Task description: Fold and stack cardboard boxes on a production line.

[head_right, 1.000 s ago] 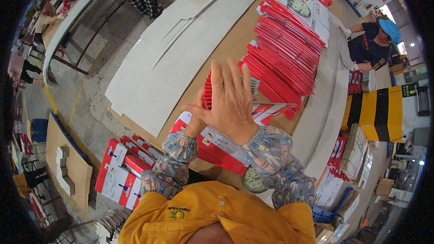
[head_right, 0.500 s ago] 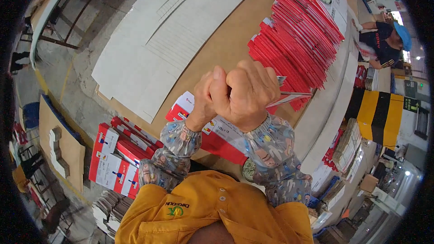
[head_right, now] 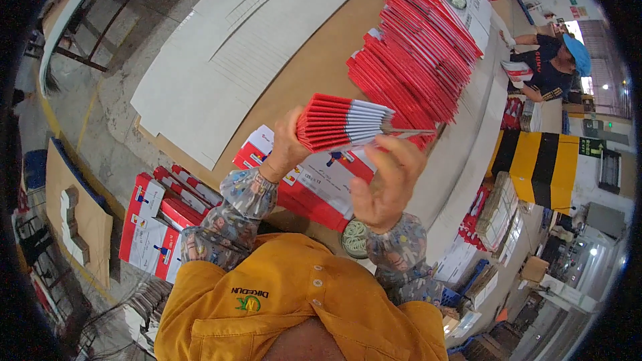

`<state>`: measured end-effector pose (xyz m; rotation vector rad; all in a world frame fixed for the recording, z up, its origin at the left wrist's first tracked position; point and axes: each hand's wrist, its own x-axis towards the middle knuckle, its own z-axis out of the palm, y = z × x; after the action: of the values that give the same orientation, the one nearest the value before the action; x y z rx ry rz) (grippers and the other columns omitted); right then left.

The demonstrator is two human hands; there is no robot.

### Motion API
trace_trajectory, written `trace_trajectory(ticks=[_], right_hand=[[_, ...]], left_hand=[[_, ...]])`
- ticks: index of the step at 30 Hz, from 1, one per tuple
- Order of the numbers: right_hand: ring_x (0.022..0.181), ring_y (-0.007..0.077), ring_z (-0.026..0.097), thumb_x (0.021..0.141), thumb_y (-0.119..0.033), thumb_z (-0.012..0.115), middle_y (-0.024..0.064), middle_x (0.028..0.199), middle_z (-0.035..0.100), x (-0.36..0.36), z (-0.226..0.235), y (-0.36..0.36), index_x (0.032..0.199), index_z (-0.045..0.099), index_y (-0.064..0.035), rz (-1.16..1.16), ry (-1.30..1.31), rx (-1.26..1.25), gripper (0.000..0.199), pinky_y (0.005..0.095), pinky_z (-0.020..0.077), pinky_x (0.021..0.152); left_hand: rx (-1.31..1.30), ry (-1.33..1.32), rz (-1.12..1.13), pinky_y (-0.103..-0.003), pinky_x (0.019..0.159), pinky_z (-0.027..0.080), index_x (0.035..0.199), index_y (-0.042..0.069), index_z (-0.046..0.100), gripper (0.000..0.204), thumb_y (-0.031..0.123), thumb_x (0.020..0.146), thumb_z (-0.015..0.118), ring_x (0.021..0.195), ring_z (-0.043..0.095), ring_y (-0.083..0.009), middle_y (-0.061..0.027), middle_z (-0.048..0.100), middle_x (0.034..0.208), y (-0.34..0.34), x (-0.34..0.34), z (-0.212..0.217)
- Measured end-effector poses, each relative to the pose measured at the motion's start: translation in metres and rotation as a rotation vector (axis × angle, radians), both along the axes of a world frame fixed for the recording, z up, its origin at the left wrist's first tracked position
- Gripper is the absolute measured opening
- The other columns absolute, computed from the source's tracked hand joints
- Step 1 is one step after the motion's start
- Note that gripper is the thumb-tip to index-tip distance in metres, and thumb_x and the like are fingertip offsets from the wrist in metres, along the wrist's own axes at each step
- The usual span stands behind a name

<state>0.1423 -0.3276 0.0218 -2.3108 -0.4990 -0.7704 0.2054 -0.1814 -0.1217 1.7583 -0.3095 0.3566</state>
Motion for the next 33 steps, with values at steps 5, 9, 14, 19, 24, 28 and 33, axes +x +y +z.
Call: trace_trajectory(ticks=[5, 9, 14, 19, 24, 28, 33], right_hand=[[0.105, 0.0295, 0.043, 0.081, -0.028, 0.063, 0.0126, 0.116, 0.049, -0.012, -0.011, 0.005, 0.114, 0.059, -0.0065, -0.054, 0.023, -0.206, 0.04, 0.042, 0.0351, 0.092], [0.107, 0.0279, 0.042, 0.081, -0.022, 0.063, 0.0119, 0.116, 0.048, -0.006, -0.011, 0.011, 0.115, 0.06, -0.0074, -0.079, 0.005, -0.253, 0.037, 0.0399, 0.034, 0.093], [0.104, 0.0281, 0.041, 0.077, -0.018, 0.069, 0.0094, 0.114, 0.046, -0.002, -0.013, 0.018, 0.117, 0.062, -0.0126, -0.101, 0.019, -0.284, 0.041, 0.0412, 0.035, 0.09], [0.104, 0.0282, 0.042, 0.076, -0.015, 0.07, 0.0088, 0.113, 0.046, -0.002, -0.013, 0.017, 0.112, 0.063, -0.0133, -0.106, 0.02, -0.296, 0.037, 0.0402, 0.0352, 0.089], [0.108, 0.0296, 0.042, 0.074, -0.014, 0.07, 0.008, 0.116, 0.05, 0.001, -0.007, 0.022, 0.107, 0.063, -0.0126, -0.117, -0.016, -0.324, 0.034, 0.041, 0.035, 0.092], [0.111, 0.031, 0.043, 0.074, -0.013, 0.07, 0.0058, 0.116, 0.056, 0.004, -0.003, 0.024, 0.103, 0.063, -0.0115, -0.124, 0.004, -0.366, 0.03, 0.0417, 0.0349, 0.094], [0.108, 0.0309, 0.045, 0.074, -0.014, 0.07, 0.0048, 0.114, 0.058, 0.007, -0.005, 0.024, 0.098, 0.062, -0.0111, -0.123, -0.022, -0.357, 0.026, 0.0418, 0.0359, 0.092]], left_hand=[[-0.021, 0.031, -0.027, -0.041, 0.068, 0.048, 0.093, 0.003, 0.057, 0.044, 0.029, 0.065, 0.079, 0.078, 0.06, -0.034, -0.0141, 0.06, 0.081, -0.001, 0.0, 0.002], [-0.028, 0.046, -0.049, -0.041, 0.068, 0.048, 0.094, 0.003, 0.057, 0.044, 0.028, 0.065, 0.079, 0.079, 0.06, -0.0334, -0.0138, 0.061, 0.082, 0.0, -0.001, 0.007], [0.016, 0.026, -0.026, -0.041, 0.069, 0.048, 0.096, 0.003, 0.057, 0.045, 0.027, 0.065, 0.08, 0.078, 0.06, -0.0335, -0.0135, 0.061, 0.084, 0.0, 0.0, 0.001], [-0.005, 0.014, -0.008, -0.04, 0.068, 0.048, 0.094, 0.003, 0.057, 0.043, 0.027, 0.065, 0.079, 0.077, 0.06, -0.0336, -0.0141, 0.061, 0.084, 0.0, 0.0, 0.006], [-0.021, -0.007, -0.002, -0.04, 0.066, 0.048, 0.092, 0.005, 0.057, 0.041, 0.025, 0.065, 0.081, 0.075, 0.06, -0.0334, -0.013, 0.062, 0.083, 0.0, 0.002, 0.004], [-0.011, 0.006, -0.023, -0.04, 0.067, 0.048, 0.093, 0.005, 0.058, 0.042, 0.026, 0.065, 0.08, 0.076, 0.06, -0.0344, -0.0131, 0.062, 0.083, 0.001, 0.003, 0.003], [-0.026, -0.008, -0.023, -0.041, 0.068, 0.048, 0.092, 0.005, 0.057, 0.039, 0.025, 0.066, 0.079, 0.077, 0.06, -0.0343, -0.0135, 0.061, 0.081, 0.001, 0.004, 0.005]])
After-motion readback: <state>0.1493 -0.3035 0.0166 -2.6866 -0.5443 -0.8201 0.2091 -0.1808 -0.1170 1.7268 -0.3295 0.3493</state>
